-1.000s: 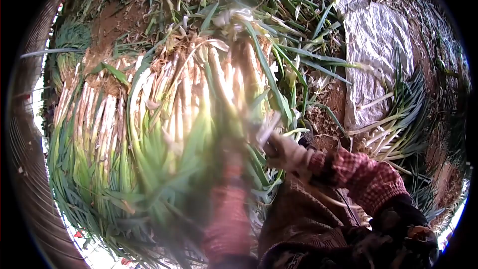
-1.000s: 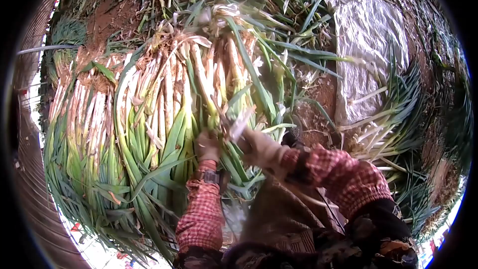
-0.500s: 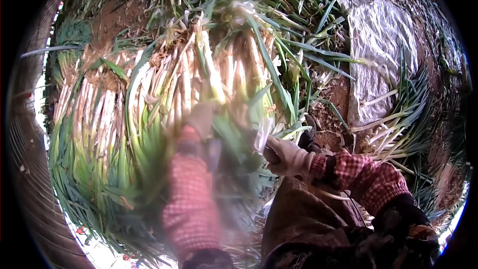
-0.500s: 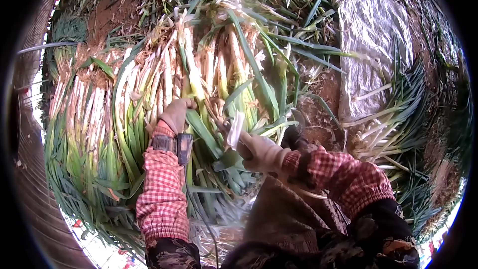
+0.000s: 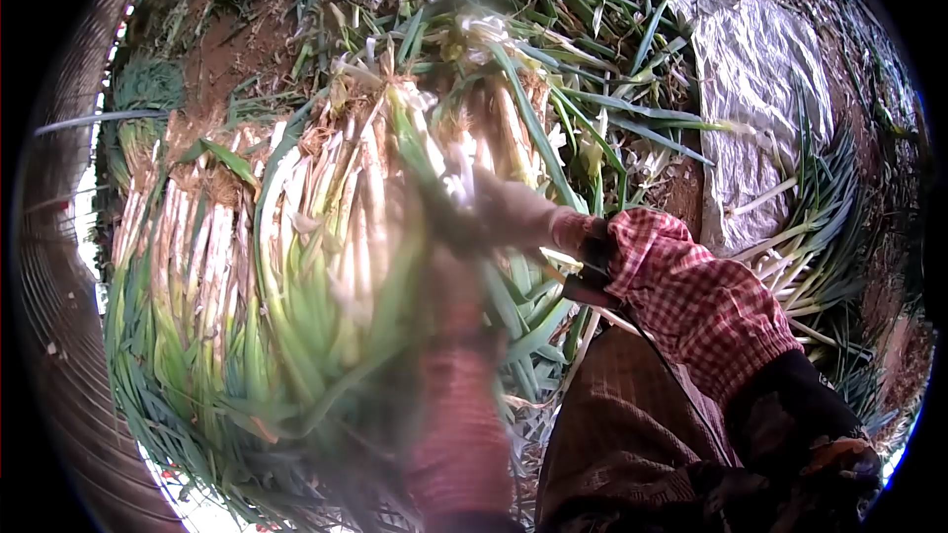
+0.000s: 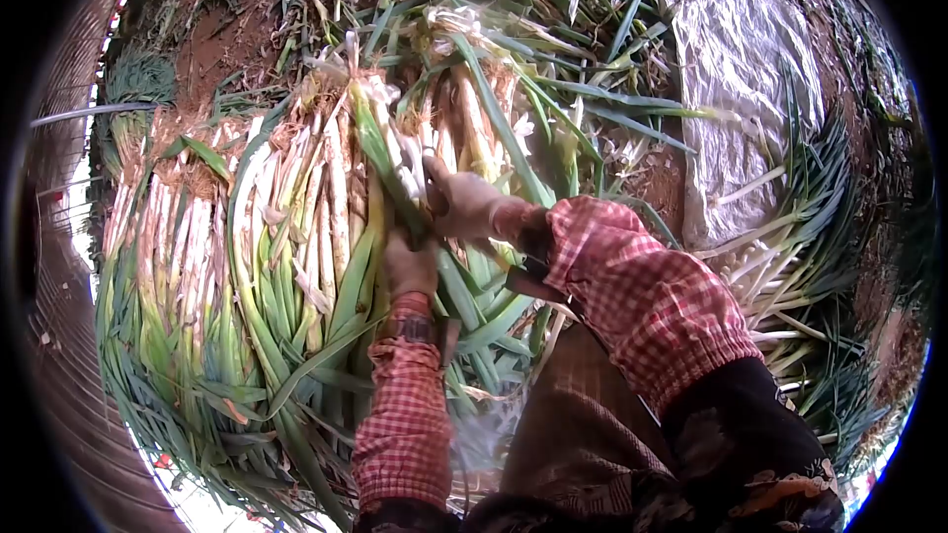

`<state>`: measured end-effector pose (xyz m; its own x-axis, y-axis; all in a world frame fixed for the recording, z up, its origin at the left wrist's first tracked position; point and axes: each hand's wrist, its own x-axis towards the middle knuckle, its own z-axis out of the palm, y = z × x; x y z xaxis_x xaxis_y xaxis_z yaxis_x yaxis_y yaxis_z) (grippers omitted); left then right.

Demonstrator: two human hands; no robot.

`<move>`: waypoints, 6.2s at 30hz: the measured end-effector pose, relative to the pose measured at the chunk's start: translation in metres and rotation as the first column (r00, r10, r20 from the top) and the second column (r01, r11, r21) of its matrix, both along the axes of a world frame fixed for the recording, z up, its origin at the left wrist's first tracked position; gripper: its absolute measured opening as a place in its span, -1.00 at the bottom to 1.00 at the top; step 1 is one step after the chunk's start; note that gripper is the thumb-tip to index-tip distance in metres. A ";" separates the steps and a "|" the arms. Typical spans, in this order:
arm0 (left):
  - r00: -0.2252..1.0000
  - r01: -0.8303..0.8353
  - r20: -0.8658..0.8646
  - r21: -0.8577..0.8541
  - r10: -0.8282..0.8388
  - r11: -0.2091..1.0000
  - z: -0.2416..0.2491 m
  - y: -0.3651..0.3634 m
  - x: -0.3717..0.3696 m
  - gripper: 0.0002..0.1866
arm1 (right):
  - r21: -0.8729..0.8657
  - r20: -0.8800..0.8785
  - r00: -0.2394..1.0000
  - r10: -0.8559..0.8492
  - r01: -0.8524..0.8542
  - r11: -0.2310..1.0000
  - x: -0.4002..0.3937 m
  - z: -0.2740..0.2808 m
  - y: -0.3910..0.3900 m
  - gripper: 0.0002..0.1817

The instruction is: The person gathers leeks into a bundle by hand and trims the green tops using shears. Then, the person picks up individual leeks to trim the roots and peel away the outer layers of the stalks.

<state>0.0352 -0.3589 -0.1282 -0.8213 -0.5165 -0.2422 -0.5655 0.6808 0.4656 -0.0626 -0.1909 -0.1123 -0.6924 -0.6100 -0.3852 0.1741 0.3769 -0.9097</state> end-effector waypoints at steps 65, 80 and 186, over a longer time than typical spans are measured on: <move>0.890 -0.130 0.438 -0.017 0.125 0.991 0.032 -0.045 0.070 -0.59 | -0.130 0.056 0.962 0.267 -0.259 0.957 0.192 0.091 0.090 0.18; 0.988 -0.142 0.079 0.068 0.136 0.988 -0.006 -0.057 0.111 -0.64 | 0.030 0.047 0.998 0.040 -0.042 0.999 0.057 0.042 0.004 -0.01; 0.975 -0.146 0.210 0.379 0.069 0.914 0.088 -0.102 0.165 -0.48 | -0.276 0.103 0.992 0.072 -0.041 0.960 0.290 0.116 0.054 0.16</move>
